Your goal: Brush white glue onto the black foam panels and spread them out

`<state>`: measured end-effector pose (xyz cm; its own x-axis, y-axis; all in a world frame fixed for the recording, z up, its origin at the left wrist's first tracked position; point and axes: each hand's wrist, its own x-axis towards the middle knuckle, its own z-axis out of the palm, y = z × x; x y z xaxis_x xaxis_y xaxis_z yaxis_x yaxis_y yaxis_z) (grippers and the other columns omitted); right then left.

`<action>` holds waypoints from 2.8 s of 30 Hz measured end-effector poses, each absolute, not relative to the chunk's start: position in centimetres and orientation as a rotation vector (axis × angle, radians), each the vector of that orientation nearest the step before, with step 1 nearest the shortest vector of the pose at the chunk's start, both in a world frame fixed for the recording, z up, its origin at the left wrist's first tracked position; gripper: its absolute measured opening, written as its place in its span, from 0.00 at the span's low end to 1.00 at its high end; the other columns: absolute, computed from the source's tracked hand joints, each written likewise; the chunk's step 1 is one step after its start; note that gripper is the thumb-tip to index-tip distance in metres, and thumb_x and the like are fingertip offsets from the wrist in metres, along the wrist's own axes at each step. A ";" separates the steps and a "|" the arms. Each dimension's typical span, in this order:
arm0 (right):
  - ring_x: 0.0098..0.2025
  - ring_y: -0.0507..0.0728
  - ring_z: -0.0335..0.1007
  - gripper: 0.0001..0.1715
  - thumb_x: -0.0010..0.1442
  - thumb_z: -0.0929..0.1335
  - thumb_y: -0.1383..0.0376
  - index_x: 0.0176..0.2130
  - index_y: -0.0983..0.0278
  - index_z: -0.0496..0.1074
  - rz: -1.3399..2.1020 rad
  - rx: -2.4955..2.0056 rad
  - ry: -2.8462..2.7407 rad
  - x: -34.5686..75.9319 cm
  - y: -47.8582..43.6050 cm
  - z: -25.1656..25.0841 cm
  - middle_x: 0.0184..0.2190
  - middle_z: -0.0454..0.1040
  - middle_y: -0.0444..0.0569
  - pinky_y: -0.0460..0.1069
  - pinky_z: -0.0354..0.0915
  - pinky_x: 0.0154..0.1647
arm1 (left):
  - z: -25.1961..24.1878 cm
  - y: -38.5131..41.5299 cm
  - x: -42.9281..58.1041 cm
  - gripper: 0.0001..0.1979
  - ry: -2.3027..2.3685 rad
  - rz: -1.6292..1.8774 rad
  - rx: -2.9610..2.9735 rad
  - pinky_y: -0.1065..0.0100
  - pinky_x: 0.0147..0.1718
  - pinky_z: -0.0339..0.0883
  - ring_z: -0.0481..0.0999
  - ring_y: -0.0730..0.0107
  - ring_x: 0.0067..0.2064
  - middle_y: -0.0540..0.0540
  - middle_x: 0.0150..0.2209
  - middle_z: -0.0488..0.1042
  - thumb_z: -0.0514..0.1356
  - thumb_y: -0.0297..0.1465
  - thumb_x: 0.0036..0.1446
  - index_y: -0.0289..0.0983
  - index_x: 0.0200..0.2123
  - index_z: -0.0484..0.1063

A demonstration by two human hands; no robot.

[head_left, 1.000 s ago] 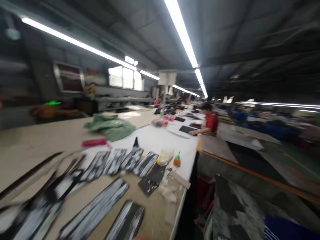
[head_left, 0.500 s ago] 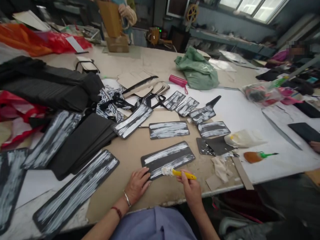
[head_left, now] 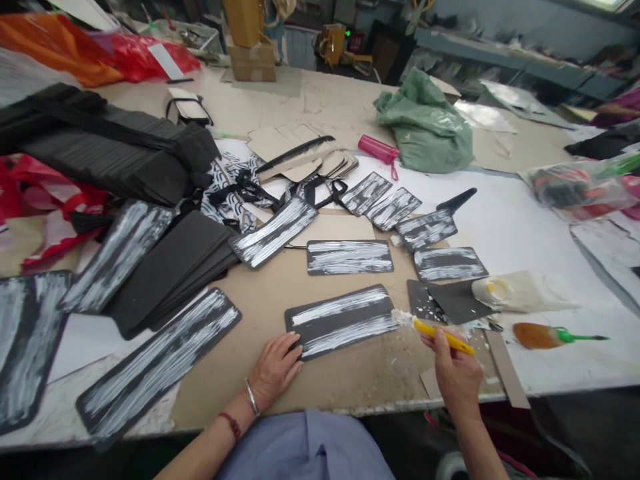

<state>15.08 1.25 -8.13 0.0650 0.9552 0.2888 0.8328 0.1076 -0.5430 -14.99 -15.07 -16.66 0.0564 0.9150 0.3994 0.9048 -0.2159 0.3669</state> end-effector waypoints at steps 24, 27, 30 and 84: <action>0.43 0.56 0.68 0.20 0.60 0.59 0.73 0.51 0.61 0.64 0.722 -0.498 -2.504 0.3 -6.3 -9.9 0.40 0.71 0.54 0.51 0.69 0.42 | -17.5 -15.4 -14.3 0.06 2.068 1.041 2.148 0.64 0.38 0.65 0.67 0.68 0.37 0.45 0.31 0.69 0.53 0.29 0.57 0.34 0.32 0.68; 0.42 0.56 0.69 0.21 0.60 0.59 0.73 0.51 0.61 0.64 0.808 -0.455 -2.610 1.6 -7.3 -9.3 0.39 0.72 0.53 0.50 0.70 0.41 | -17.8 -15.4 -14.3 0.10 2.088 0.973 2.181 0.65 0.33 0.63 0.63 0.70 0.31 0.48 0.25 0.65 0.51 0.31 0.58 0.35 0.28 0.68; 0.40 0.55 0.71 0.19 0.60 0.59 0.71 0.50 0.60 0.66 0.856 -0.547 -2.604 3.2 -7.3 -7.6 0.39 0.72 0.53 0.48 0.70 0.39 | -17.7 -15.5 -14.4 0.08 2.076 0.931 2.223 0.65 0.33 0.60 0.62 0.70 0.30 0.48 0.24 0.64 0.52 0.31 0.58 0.35 0.30 0.68; 0.38 0.54 0.68 0.10 0.62 0.60 0.64 0.42 0.63 0.67 0.470 -1.133 -2.127 8.3 -2.5 -10.6 0.35 0.71 0.50 0.50 0.66 0.39 | -14.1 -11.6 -15.6 0.12 2.141 0.938 1.382 0.64 0.39 0.68 0.72 0.67 0.37 0.43 0.34 0.74 0.51 0.28 0.56 0.34 0.40 0.70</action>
<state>8.29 -2.53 -10.62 -0.3958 0.8303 0.3924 0.5879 0.5573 -0.5863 -15.55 -11.59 -14.10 -0.4159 0.9094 0.0096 0.6237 0.2776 0.7307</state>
